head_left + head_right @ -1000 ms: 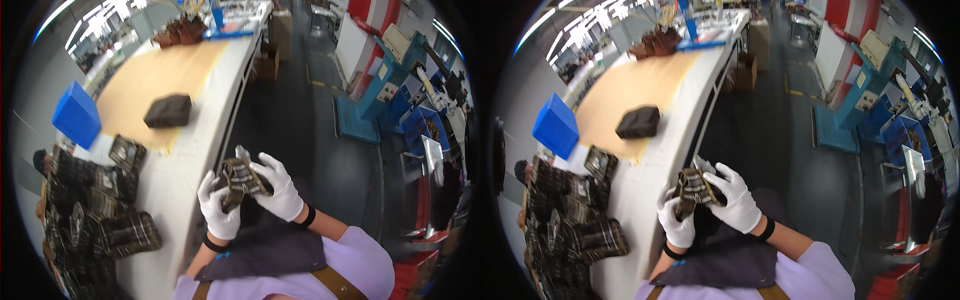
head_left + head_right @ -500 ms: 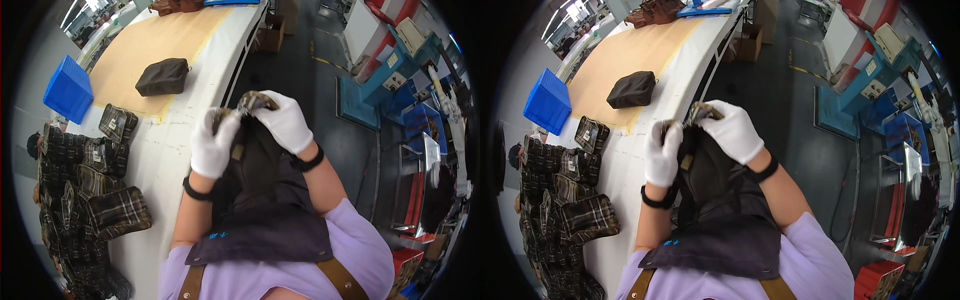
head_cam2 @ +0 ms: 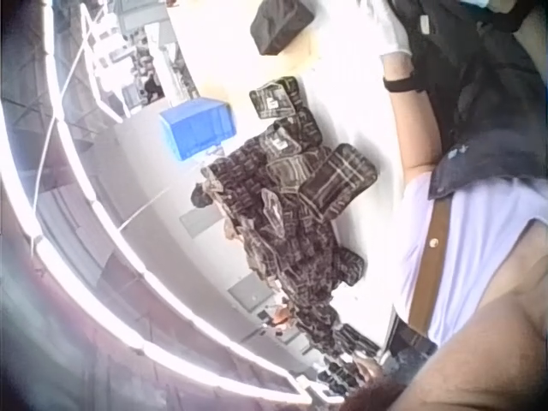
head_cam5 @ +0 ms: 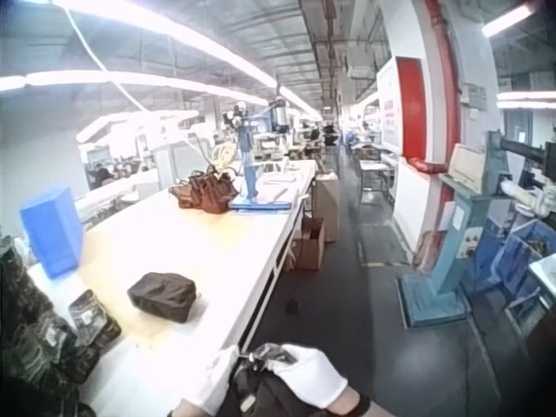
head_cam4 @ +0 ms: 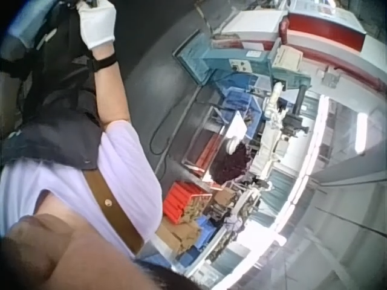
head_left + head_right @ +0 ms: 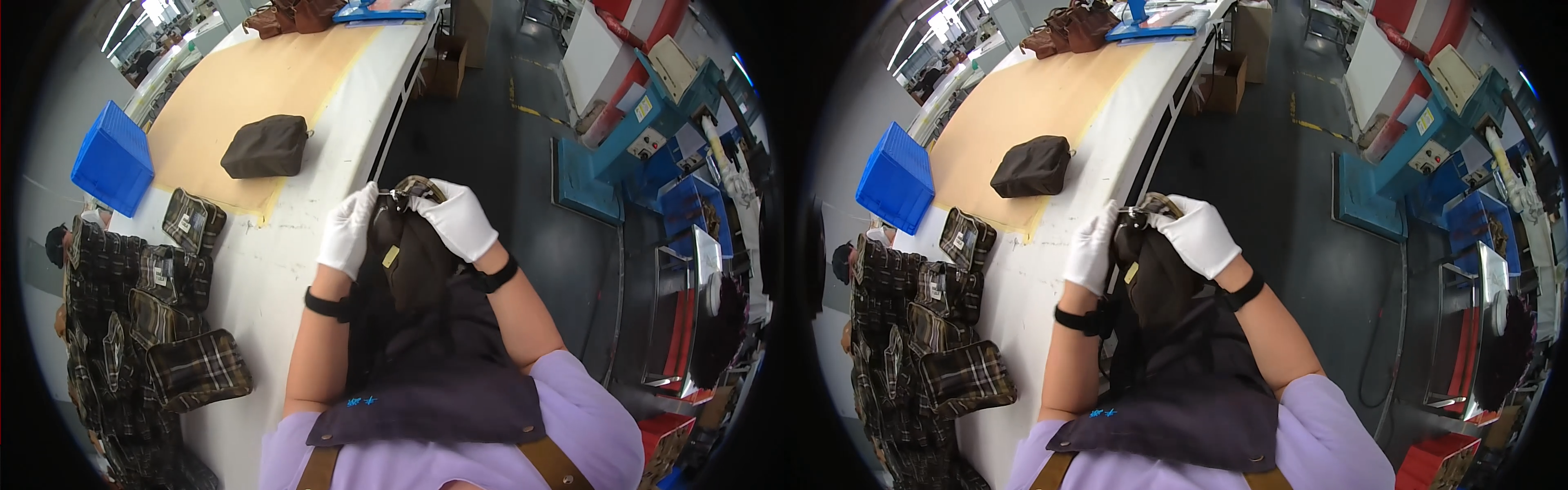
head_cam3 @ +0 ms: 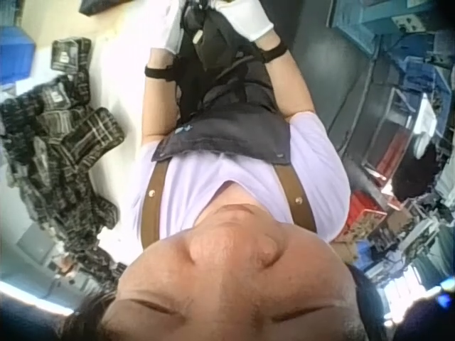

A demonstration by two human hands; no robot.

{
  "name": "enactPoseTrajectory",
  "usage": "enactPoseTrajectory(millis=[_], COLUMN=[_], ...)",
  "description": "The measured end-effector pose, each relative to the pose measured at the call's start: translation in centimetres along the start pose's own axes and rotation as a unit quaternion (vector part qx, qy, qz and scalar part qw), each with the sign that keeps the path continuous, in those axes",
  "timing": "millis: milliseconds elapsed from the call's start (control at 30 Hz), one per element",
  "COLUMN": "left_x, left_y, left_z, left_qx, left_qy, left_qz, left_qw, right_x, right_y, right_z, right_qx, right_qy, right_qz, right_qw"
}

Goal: Inspecting and cleaning small leather bags in a factory workshop.

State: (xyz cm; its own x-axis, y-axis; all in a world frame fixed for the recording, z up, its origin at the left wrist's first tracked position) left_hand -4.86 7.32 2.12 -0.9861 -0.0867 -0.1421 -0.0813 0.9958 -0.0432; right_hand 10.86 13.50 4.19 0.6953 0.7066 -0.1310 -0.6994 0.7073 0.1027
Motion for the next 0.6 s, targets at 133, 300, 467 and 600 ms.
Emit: enactPoseTrajectory(millis=[133, 300, 467, 600], left_x=[0.9, 1.0, -0.1, 0.2], left_y=[0.2, 2.6, 2.3, 2.0], left_z=[1.3, 6.0, 4.5, 6.9], left_qx=[-0.068, -0.019, -0.098, 0.032], left_qy=[-0.119, 0.105, 0.143, 0.053], left_qz=[-0.026, -0.068, 0.002, -0.011], left_qw=[0.990, 0.992, 0.985, 0.998], right_x=[-1.2, -1.1, -1.1, -1.7], right_y=[-0.8, 1.3, 0.4, -1.3], right_z=[3.0, -7.6, -10.8, -12.0], right_qx=[0.064, -0.090, -0.055, -0.027], right_qy=[-0.274, 0.247, 0.296, 0.364], right_qz=[-0.003, 0.027, 0.036, -0.001], right_qw=[0.959, 0.965, 0.953, 0.931])
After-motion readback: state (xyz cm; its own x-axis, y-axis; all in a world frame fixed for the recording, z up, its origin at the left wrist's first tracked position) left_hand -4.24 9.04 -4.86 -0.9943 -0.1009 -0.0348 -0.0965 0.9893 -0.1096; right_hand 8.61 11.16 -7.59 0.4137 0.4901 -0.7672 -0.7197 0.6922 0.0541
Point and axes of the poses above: each hand's wrist, its own y-axis towards the middle knuckle, its own x-axis out of the back of the hand, z = x × y, the point moved 10 cm from there along y, towards the middle knuckle, and after that the axes turned 15 degrees about z, right-handed, at the moved point
